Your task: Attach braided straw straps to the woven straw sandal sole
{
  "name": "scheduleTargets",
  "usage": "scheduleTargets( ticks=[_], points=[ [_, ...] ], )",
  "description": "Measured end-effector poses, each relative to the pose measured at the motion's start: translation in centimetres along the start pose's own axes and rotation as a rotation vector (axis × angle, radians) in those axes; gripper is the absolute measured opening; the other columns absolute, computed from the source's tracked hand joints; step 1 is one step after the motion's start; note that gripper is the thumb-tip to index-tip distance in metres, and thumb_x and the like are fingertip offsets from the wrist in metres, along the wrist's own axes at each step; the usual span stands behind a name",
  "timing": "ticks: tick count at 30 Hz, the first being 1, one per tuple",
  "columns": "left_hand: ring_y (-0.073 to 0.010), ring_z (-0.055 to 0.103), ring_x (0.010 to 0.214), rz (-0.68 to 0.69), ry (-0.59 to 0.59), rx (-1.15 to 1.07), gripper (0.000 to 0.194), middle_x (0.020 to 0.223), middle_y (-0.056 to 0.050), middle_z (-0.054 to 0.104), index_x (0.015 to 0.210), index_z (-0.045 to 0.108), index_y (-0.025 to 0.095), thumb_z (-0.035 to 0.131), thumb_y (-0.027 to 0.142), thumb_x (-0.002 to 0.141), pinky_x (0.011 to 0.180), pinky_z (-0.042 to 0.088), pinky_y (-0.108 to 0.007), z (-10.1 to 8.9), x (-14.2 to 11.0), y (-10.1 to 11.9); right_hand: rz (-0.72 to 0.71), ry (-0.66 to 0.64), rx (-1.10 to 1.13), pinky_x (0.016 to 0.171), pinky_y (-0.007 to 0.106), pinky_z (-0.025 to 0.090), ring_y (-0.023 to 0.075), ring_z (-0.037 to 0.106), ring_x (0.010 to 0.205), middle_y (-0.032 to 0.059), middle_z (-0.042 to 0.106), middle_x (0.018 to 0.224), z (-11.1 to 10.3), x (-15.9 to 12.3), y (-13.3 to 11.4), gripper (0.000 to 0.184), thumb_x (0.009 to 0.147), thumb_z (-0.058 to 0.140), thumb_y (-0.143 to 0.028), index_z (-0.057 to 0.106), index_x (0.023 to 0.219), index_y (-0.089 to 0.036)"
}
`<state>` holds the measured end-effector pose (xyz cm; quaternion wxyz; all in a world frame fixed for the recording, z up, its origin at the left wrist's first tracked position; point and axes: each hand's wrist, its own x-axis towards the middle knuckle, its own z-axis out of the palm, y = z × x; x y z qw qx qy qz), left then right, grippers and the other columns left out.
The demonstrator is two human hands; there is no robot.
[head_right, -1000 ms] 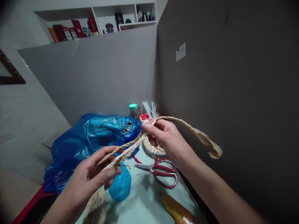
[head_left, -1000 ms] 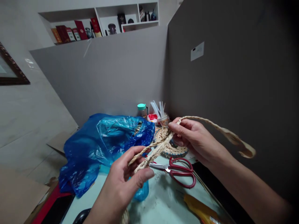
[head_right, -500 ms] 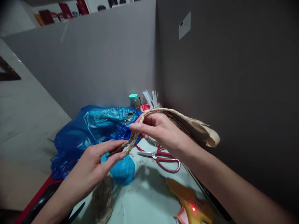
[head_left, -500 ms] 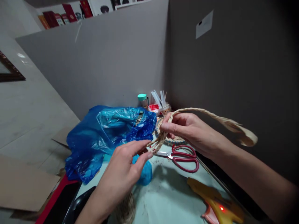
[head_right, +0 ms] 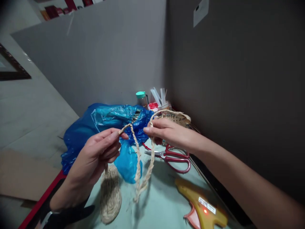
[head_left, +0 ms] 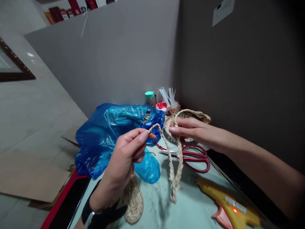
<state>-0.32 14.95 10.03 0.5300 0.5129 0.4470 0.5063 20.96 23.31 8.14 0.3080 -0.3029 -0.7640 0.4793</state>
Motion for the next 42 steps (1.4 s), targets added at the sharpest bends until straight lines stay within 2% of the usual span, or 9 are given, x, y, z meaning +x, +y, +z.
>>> scheduleTargets(
  ticks=[6,9,11,13,18,23,29,33,42],
  points=[
    [-0.0046,0.037,0.049,-0.026,-0.004,-0.104,0.016,0.059,0.003,0.051,0.081,0.068,0.011,0.061,0.023,0.088,0.049,0.033,-0.016,-0.2,0.0,0.4,0.005,0.21,-0.36,0.05,0.03,0.023,0.0108,0.031,0.042,-0.0015,0.044,0.044,-1.4,-0.2,0.5,0.046,0.085,0.068,-0.049,0.055,0.05,-0.021],
    [-0.0044,0.042,0.051,-0.066,-0.038,-0.049,0.016,0.065,0.001,0.057,0.082,0.068,0.011,0.062,0.024,0.089,0.049,0.034,-0.016,0.2,-0.2,0.5,-0.094,0.316,-0.427,0.057,0.03,0.032,0.015,0.047,0.054,0.0018,0.061,0.064,-0.4,-1.0,-1.6,0.032,0.088,0.062,-0.051,0.068,0.074,-0.022],
    [-0.0044,0.043,0.051,-0.066,-0.058,-0.003,0.016,0.064,0.002,0.056,0.082,0.067,0.011,0.062,0.025,0.089,0.049,0.034,-0.016,0.6,-0.4,0.4,-0.197,0.255,-0.366,0.072,0.031,0.041,0.0198,0.06,0.08,0.0029,0.069,0.092,0.9,-1.5,-3.0,0.029,0.094,0.053,-0.049,0.07,0.096,-0.024],
    [-0.0052,0.044,0.053,-0.032,-0.079,0.033,0.016,0.066,0.002,0.055,0.08,0.066,0.012,0.063,0.025,0.089,0.051,0.035,-0.017,1.0,-0.7,0.2,-0.227,0.11,-0.238,0.082,0.03,0.043,0.0205,0.062,0.092,0.0021,0.069,0.099,2.2,-1.8,-3.8,0.029,0.1,0.045,-0.044,0.067,0.098,-0.024],
    [-0.0071,0.046,0.058,0.001,-0.149,0.121,0.018,0.069,0.001,0.058,0.08,0.069,0.013,0.062,0.026,0.09,0.054,0.036,-0.02,1.1,-0.7,-0.1,-0.121,-0.03,-0.044,0.061,0.025,0.042,0.0137,0.052,0.066,-0.0008,0.056,0.075,3.1,-1.6,-3.4,0.03,0.099,0.046,-0.042,0.059,0.083,-0.02],
    [-0.0136,0.06,0.084,-0.054,-0.235,0.201,0.011,0.086,-0.002,0.069,0.087,0.075,0.016,0.068,0.023,0.086,0.077,0.044,-0.023,-0.6,-1.2,0.0,-0.176,-0.104,-0.206,0.054,0.026,0.033,0.0135,0.044,0.062,-0.001,0.053,0.069,2.2,-1.0,-2.8,0.032,0.092,0.056,-0.046,0.063,0.078,-0.018],
    [-0.0148,0.06,0.079,0.033,-0.106,0.699,0.01,0.078,-0.001,0.066,0.077,0.078,0.017,0.069,0.016,0.082,0.072,0.043,-0.025,-3.8,-3.6,-1.6,-0.222,-0.197,-0.395,0.055,0.027,0.037,0.0159,0.054,0.064,0.0009,0.063,0.073,3.4,-0.4,-2.6,0.028,0.093,0.056,-0.044,0.068,0.086,-0.02],
    [-0.0136,0.061,0.066,-0.067,-0.053,0.639,0.015,0.081,-0.002,0.065,0.081,0.074,0.016,0.061,0.021,0.087,0.063,0.046,-0.027,-6.2,-5.1,-3.6,-0.269,-0.241,-0.523,0.054,0.026,0.034,0.0128,0.052,0.058,-0.001,0.064,0.069,5.5,1.2,-1.8,0.025,0.094,0.055,-0.038,0.069,0.089,-0.018],
    [-0.0157,0.067,0.07,-0.19,0.092,0.502,0.009,0.073,0.001,0.063,0.086,0.057,0.018,0.054,0.024,0.092,0.07,0.053,-0.029,-10.6,-7.5,-7.3,-0.275,-0.425,-0.595,0.059,0.026,0.029,0.0127,0.051,0.064,0.0014,0.064,0.073,11.1,4.6,1.2,0.02,0.096,0.051,-0.024,0.067,0.087,-0.016]
  ],
)
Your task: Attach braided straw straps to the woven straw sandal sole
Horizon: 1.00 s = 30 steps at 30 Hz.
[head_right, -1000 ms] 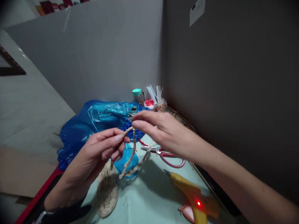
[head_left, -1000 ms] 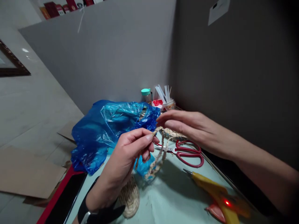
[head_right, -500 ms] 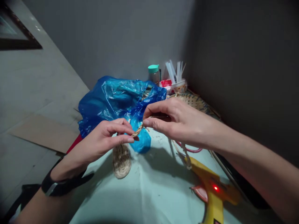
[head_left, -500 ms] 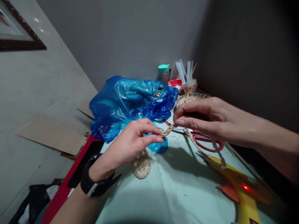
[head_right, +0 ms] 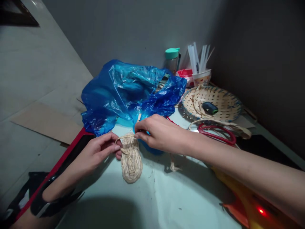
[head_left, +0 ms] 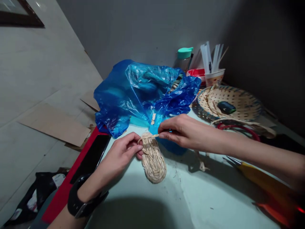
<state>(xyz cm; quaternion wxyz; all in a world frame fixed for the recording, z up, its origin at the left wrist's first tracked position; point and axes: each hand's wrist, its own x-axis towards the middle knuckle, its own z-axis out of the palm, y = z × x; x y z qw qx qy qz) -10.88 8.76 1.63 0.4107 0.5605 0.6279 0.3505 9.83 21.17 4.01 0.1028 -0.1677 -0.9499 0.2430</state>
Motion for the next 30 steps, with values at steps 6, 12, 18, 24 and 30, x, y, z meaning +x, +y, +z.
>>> scheduleTargets(
  ticks=[6,12,18,24,30],
  points=[
    [-0.0139,0.063,0.066,-0.056,0.103,-0.011,0.005,0.07,0.003,0.061,0.083,0.057,0.019,0.061,0.021,0.086,0.065,0.052,-0.026,0.8,0.1,-2.0,0.018,-0.125,0.013,0.059,0.024,0.032,0.0129,0.054,0.065,0.0013,0.065,0.074,2.8,0.7,1.0,0.018,0.098,0.049,-0.024,0.064,0.09,-0.018],
    [-0.0133,0.066,0.069,-0.052,0.269,0.007,0.006,0.077,0.002,0.062,0.082,0.056,0.02,0.06,0.024,0.084,0.068,0.053,-0.025,1.4,-0.1,-1.6,0.043,-0.145,-0.011,0.061,0.024,0.033,0.013,0.052,0.065,0.001,0.063,0.074,2.8,1.3,0.9,0.02,0.099,0.046,-0.027,0.06,0.088,-0.019],
    [-0.0139,0.055,0.063,-0.035,0.281,0.248,0.007,0.068,0.002,0.058,0.075,0.058,0.02,0.061,0.018,0.081,0.06,0.044,-0.026,1.4,0.0,-2.0,0.101,-0.166,-0.077,0.061,0.026,0.032,0.0144,0.054,0.065,0.0034,0.065,0.074,3.5,1.2,0.9,0.018,0.097,0.049,-0.024,0.059,0.084,-0.019],
    [-0.0137,0.054,0.068,0.092,0.276,0.401,0.007,0.077,0.001,0.057,0.083,0.056,0.021,0.054,0.015,0.085,0.065,0.043,-0.025,1.8,-0.4,-2.0,0.148,-0.187,-0.133,0.061,0.027,0.03,0.0157,0.057,0.068,0.005,0.068,0.077,3.9,0.6,0.8,0.02,0.096,0.047,-0.022,0.059,0.08,-0.019],
    [-0.0153,0.054,0.068,0.151,0.187,0.501,0.012,0.077,-0.001,0.055,0.085,0.062,0.018,0.051,0.018,0.089,0.063,0.042,-0.027,1.4,-0.2,-2.6,0.215,-0.217,-0.163,0.056,0.029,0.025,0.0175,0.057,0.065,0.0062,0.067,0.071,3.0,1.0,0.6,0.021,0.092,0.046,-0.022,0.062,0.078,-0.019]
  ],
)
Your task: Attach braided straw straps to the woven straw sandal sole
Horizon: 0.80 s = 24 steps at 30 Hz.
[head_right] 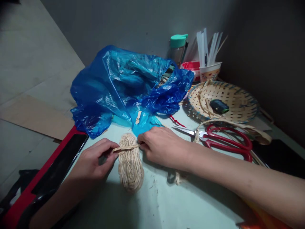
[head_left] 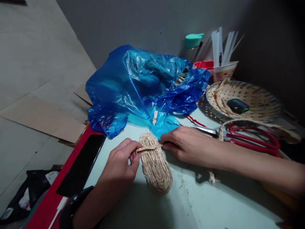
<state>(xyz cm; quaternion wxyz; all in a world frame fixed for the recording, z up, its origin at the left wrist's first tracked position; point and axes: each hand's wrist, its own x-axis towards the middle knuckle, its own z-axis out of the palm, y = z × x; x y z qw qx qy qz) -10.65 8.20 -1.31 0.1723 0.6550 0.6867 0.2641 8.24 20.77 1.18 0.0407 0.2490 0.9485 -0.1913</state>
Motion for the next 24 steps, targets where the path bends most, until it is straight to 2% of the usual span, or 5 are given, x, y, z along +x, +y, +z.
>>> scheduleTargets(
  ticks=[5,10,17,20,24],
  points=[
    [-0.0164,0.058,0.072,0.015,-0.024,0.133,0.018,0.082,-0.001,0.056,0.093,0.063,0.02,0.047,0.013,0.089,0.068,0.043,-0.029,0.38,-0.18,0.01,-0.004,-0.049,0.015,0.055,0.029,0.025,0.0169,0.054,0.064,0.0036,0.065,0.069,-0.4,0.5,0.74,0.02,0.09,0.048,-0.026,0.065,0.08,-0.021],
    [-0.0188,0.063,0.082,-0.03,-0.03,0.216,0.019,0.092,-0.003,0.06,0.1,0.06,0.022,0.045,0.014,0.09,0.072,0.045,-0.03,0.82,-0.21,0.61,0.021,-0.067,0.007,0.055,0.029,0.024,0.0177,0.053,0.063,0.0045,0.065,0.07,-0.5,0.7,0.75,0.022,0.089,0.046,-0.025,0.066,0.079,-0.022],
    [-0.0167,0.059,0.077,0.067,-0.015,0.146,0.02,0.083,-0.002,0.056,0.086,0.06,0.02,0.043,0.016,0.096,0.072,0.043,-0.029,0.64,-0.17,0.35,0.008,-0.092,0.021,0.055,0.029,0.025,0.016,0.048,0.06,0.0036,0.063,0.069,-0.71,0.76,0.68,0.022,0.089,0.047,-0.025,0.067,0.079,-0.021],
    [-0.0164,0.056,0.073,0.054,0.02,0.16,0.019,0.079,-0.001,0.053,0.083,0.061,0.019,0.046,0.015,0.092,0.069,0.042,-0.029,0.64,-0.23,0.56,-0.007,-0.088,0.027,0.055,0.029,0.024,0.0161,0.048,0.06,0.0033,0.063,0.069,-0.68,0.46,0.58,0.022,0.09,0.047,-0.026,0.067,0.082,-0.022],
    [-0.0162,0.054,0.069,-0.004,-0.005,0.129,0.014,0.078,-0.001,0.051,0.082,0.062,0.02,0.05,0.015,0.087,0.065,0.041,-0.029,0.64,-0.11,0.73,-0.032,-0.098,0.044,0.056,0.029,0.025,0.0164,0.05,0.062,0.0023,0.065,0.07,-0.69,0.37,0.28,0.025,0.093,0.046,-0.03,0.069,0.085,-0.024]
  ],
)
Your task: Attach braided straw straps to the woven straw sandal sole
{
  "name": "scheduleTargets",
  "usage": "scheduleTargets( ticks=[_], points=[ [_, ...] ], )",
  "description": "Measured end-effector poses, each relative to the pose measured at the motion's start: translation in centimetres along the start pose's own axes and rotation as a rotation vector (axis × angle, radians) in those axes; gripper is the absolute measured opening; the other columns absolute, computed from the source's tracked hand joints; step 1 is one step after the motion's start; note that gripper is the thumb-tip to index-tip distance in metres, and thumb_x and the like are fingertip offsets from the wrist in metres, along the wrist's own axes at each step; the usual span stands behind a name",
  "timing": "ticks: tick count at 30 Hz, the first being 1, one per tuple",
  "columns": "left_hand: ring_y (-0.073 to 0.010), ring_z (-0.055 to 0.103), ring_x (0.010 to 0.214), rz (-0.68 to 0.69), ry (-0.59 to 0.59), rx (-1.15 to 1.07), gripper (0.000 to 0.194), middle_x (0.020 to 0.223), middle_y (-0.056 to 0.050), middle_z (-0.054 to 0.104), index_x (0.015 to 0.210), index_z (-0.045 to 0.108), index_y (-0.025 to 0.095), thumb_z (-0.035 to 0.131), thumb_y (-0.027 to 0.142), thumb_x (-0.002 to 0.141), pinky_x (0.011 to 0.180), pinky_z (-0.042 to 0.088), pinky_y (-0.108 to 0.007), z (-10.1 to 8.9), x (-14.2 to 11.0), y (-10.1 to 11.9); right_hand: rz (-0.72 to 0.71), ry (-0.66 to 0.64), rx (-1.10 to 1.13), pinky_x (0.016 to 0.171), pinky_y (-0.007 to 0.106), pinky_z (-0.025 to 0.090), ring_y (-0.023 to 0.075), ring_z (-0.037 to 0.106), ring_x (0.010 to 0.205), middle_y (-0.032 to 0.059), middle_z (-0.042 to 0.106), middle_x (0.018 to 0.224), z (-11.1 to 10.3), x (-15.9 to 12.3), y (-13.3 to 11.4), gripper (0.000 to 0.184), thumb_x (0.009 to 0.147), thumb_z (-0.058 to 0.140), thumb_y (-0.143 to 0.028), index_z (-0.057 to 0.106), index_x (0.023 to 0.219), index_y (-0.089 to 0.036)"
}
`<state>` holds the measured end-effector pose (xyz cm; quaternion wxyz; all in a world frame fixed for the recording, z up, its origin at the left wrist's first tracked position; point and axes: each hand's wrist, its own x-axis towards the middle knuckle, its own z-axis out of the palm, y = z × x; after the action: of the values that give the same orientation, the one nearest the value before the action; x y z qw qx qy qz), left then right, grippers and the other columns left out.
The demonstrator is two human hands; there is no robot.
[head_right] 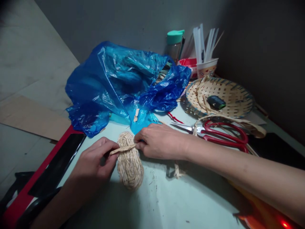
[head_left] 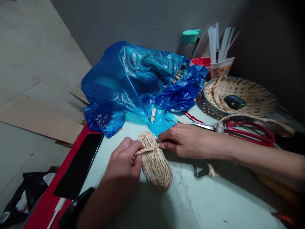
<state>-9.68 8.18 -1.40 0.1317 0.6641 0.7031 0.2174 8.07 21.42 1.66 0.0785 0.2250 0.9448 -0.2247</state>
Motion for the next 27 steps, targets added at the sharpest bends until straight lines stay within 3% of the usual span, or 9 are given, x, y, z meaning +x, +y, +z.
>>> scheduleTargets(
  ticks=[6,11,19,27],
  points=[
    [-0.0163,0.051,0.066,-0.017,-0.059,-0.041,0.013,0.079,-0.001,0.048,0.083,0.061,0.021,0.049,0.02,0.087,0.061,0.04,-0.029,-0.4,0.1,-0.3,0.018,-0.015,-0.013,0.056,0.03,0.026,0.0185,0.056,0.065,0.005,0.068,0.072,0.1,0.4,-0.2,0.026,0.091,0.048,-0.028,0.072,0.084,-0.022],
    [-0.0186,0.047,0.069,-0.044,-0.104,-0.011,0.011,0.076,0.0,0.046,0.079,0.049,0.023,0.043,0.019,0.087,0.061,0.033,-0.031,-0.7,0.2,0.1,0.025,-0.028,-0.03,0.056,0.029,0.027,0.0194,0.058,0.067,0.006,0.071,0.075,0.2,0.5,-0.4,0.026,0.089,0.047,-0.026,0.071,0.081,-0.021],
    [-0.0171,0.039,0.056,-0.048,-0.177,-0.037,0.015,0.064,0.004,0.04,0.07,0.036,0.026,0.043,0.019,0.081,0.056,0.028,-0.031,-1.0,0.8,-0.1,0.037,-0.074,-0.053,0.057,0.03,0.031,0.022,0.064,0.072,0.0074,0.074,0.079,-0.5,1.0,-1.2,0.025,0.085,0.049,-0.023,0.074,0.082,-0.022],
    [-0.0188,0.039,0.063,-0.071,-0.189,-0.052,0.017,0.07,0.003,0.041,0.071,0.032,0.026,0.043,0.014,0.078,0.061,0.026,-0.032,-0.6,0.9,0.4,0.033,-0.076,-0.106,0.058,0.031,0.031,0.025,0.066,0.077,0.0106,0.075,0.084,-0.3,0.8,-1.3,0.029,0.089,0.044,-0.024,0.073,0.087,-0.02]
  ],
)
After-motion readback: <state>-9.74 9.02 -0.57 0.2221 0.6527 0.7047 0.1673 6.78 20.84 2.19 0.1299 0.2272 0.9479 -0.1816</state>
